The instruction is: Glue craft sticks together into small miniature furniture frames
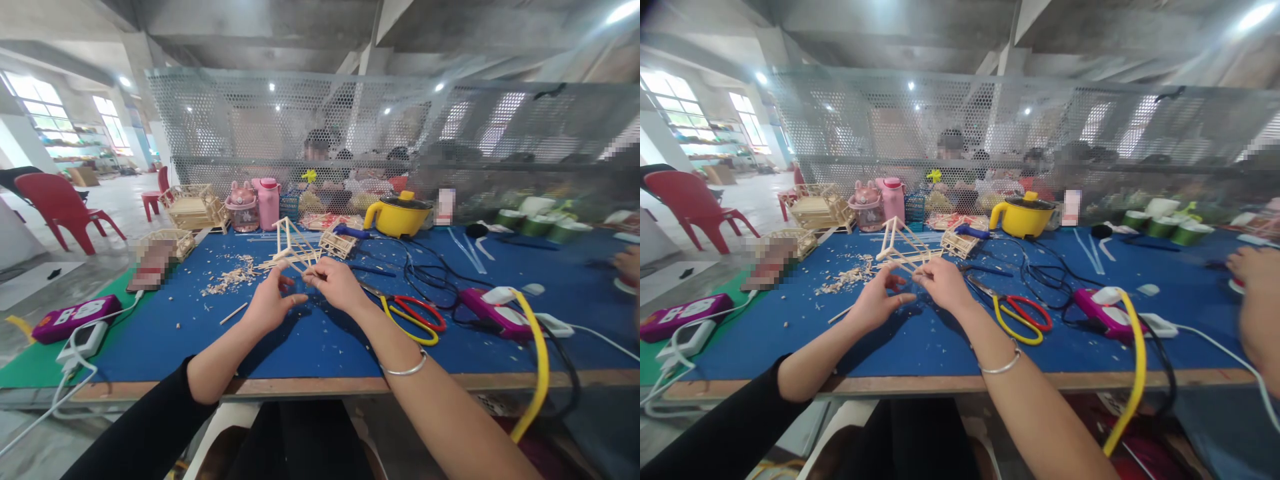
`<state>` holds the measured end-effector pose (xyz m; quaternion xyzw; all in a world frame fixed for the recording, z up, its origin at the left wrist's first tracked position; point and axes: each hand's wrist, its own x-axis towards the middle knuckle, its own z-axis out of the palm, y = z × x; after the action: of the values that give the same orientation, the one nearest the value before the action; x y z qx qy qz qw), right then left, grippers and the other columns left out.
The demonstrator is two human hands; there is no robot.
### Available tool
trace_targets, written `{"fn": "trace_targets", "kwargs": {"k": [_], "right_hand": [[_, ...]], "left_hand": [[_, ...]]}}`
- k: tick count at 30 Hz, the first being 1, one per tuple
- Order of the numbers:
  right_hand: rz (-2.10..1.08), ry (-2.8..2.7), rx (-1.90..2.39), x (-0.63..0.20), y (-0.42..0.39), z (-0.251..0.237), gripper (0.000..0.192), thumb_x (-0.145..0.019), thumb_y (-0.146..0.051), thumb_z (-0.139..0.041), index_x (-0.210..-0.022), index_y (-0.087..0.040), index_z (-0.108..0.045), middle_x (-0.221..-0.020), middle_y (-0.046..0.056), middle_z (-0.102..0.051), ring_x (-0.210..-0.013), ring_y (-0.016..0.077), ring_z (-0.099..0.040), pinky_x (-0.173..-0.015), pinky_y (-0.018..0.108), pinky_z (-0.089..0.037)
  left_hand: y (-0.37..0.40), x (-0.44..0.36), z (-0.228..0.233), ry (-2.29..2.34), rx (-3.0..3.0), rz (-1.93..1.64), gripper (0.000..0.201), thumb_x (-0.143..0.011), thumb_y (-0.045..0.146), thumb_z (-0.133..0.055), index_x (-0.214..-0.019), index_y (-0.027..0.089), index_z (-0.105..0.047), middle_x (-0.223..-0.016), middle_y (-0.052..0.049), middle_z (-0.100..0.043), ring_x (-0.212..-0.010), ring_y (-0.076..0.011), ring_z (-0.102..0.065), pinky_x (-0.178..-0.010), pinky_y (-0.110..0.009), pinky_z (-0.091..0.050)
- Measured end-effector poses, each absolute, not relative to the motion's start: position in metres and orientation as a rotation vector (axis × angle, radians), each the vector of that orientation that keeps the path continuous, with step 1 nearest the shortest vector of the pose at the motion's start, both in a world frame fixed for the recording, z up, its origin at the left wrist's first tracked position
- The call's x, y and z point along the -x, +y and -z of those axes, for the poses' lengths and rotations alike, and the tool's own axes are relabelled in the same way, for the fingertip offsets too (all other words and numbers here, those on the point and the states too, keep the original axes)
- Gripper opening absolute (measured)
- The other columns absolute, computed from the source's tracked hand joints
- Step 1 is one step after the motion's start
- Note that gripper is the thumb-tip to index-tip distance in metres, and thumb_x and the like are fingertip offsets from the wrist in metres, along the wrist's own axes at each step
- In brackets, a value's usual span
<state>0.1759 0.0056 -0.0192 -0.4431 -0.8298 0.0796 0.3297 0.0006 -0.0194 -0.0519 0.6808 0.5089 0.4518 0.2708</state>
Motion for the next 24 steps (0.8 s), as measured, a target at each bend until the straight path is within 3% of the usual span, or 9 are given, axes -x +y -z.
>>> {"fn": "trace_targets", "kwargs": {"k": [3,5,11,13,15,18,21,24], "right_hand": [[-0.007,-2.368,1.354,-0.183,0.008,0.021,0.015,-0.080,-0.027,-0.059,-0.078,-0.020,-0.072,-0.080,0.005,-0.058,-0.072,0.0147,-0.054,-0.063,0.025,-0.037],[0.050,-2.480,1.425,-0.184,0.008,0.023,0.016,-0.079,-0.030,-0.059,-0.079,-0.021,-0.072,-0.085,0.006,-0.059,-0.073,0.0159,-0.055,-0.062,0.025,-0.037],[0.119,-2.577,1.449,-0.177,0.003,0.027,0.020,-0.076,-0.034,-0.057,-0.076,-0.021,-0.073,-0.091,0.009,-0.059,-0.080,0.0196,-0.057,-0.062,0.027,-0.040],[0.071,-2.578,1.427,-0.177,0.000,0.025,0.022,-0.072,-0.032,-0.059,-0.087,-0.022,-0.072,-0.094,0.008,-0.059,-0.083,0.0206,-0.057,-0.065,0.027,-0.042],[-0.008,-2.549,1.362,-0.181,0.000,0.020,0.037,-0.068,-0.027,-0.060,-0.104,-0.024,-0.068,-0.102,0.007,-0.060,-0.087,0.0215,-0.058,-0.069,0.028,-0.043],[-0.098,-2.321,1.218,-0.195,0.005,0.011,0.049,-0.069,-0.017,-0.054,-0.117,-0.021,-0.060,-0.113,0.008,-0.059,-0.091,0.0205,-0.056,-0.077,0.029,-0.044],[-0.099,-1.940,1.200,-0.213,0.015,0.006,0.040,-0.074,-0.014,-0.047,-0.111,-0.016,-0.061,-0.100,0.007,-0.063,-0.078,0.0172,-0.055,-0.076,0.030,-0.044],[-0.171,-1.883,1.283,-0.224,0.022,0.008,0.035,-0.071,-0.011,-0.048,-0.101,-0.016,-0.065,-0.081,0.003,-0.064,-0.065,0.0137,-0.053,-0.066,0.026,-0.042]], "left_hand": [[-0.023,0.026,0.049,1.670,-2.010,-1.009,0.046,-0.068,0.036,-0.067,-0.109,0.017,-0.056,-0.093,-0.009,-0.064,-0.082,-0.0226,-0.059,-0.076,-0.037,-0.045],[-0.023,0.045,0.043,1.777,-2.051,-0.957,0.042,-0.074,0.034,-0.059,-0.112,0.016,-0.055,-0.095,-0.010,-0.064,-0.082,-0.0227,-0.059,-0.075,-0.037,-0.045],[-0.012,0.056,0.018,1.618,-2.024,-1.234,0.041,-0.081,0.029,-0.048,-0.121,0.017,-0.048,-0.101,-0.008,-0.066,-0.087,-0.0184,-0.060,-0.074,-0.030,-0.046],[-0.008,0.046,0.014,1.525,-2.041,-1.236,0.040,-0.082,0.030,-0.045,-0.121,0.018,-0.049,-0.101,-0.007,-0.067,-0.087,-0.0179,-0.061,-0.075,-0.029,-0.046],[-0.005,0.037,0.012,1.477,-2.062,-1.197,0.040,-0.083,0.031,-0.046,-0.120,0.018,-0.051,-0.097,-0.007,-0.068,-0.084,-0.0174,-0.062,-0.075,-0.029,-0.046],[0.001,0.026,0.009,1.505,-2.101,-1.202,0.032,-0.080,0.038,-0.051,-0.102,0.018,-0.062,-0.087,-0.005,-0.069,-0.077,-0.0175,-0.062,-0.069,-0.028,-0.045],[0.011,0.017,0.003,1.570,-2.148,-1.237,0.027,-0.076,0.043,-0.057,-0.076,0.018,-0.067,-0.071,-0.003,-0.068,-0.066,-0.0164,-0.059,-0.062,-0.027,-0.042],[0.021,0.006,-0.002,1.545,-2.250,-1.136,0.024,-0.077,0.038,-0.057,-0.071,0.019,-0.069,-0.066,-0.002,-0.068,-0.064,-0.0164,-0.059,-0.061,-0.026,-0.041]]}}
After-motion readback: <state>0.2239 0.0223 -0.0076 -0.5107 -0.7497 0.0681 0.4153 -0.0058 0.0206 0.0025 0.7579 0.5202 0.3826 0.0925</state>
